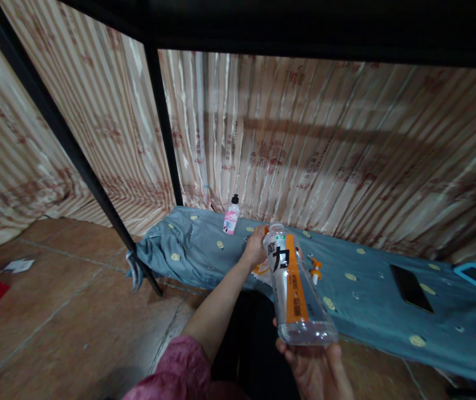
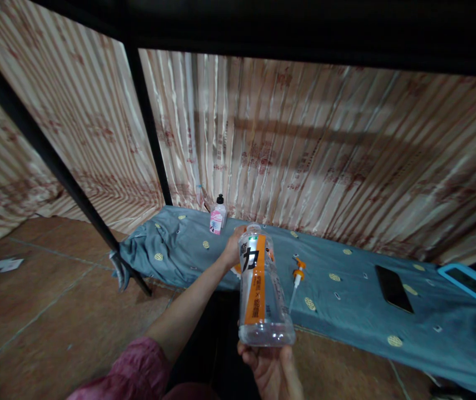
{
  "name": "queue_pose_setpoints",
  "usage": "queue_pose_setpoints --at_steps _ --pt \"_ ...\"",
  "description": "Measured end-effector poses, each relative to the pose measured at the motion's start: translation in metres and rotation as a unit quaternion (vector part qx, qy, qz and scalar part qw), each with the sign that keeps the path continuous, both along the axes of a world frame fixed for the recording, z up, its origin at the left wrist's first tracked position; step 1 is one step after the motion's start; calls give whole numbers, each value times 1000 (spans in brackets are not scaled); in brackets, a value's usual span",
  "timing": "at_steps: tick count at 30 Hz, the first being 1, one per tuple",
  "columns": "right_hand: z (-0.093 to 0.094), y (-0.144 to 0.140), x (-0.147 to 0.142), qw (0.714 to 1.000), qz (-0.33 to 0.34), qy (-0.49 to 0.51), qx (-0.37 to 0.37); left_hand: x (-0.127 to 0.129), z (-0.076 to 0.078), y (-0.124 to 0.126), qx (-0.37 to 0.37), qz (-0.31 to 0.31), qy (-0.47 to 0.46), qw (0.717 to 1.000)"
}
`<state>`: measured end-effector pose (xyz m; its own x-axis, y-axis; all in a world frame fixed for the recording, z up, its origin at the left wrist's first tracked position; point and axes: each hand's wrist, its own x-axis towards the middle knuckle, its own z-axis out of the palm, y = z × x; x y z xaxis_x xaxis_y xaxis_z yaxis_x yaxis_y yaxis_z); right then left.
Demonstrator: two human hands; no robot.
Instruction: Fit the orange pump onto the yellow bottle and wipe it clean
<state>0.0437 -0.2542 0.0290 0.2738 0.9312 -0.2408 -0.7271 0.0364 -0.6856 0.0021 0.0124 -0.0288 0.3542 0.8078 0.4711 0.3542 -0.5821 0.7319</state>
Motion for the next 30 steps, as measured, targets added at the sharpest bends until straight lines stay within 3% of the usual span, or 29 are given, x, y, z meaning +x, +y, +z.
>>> queue_pose_setpoints --at_steps 30 --pt "2 1 0 1000 -3 8 2 0 1 0 -1 0 10 1000"
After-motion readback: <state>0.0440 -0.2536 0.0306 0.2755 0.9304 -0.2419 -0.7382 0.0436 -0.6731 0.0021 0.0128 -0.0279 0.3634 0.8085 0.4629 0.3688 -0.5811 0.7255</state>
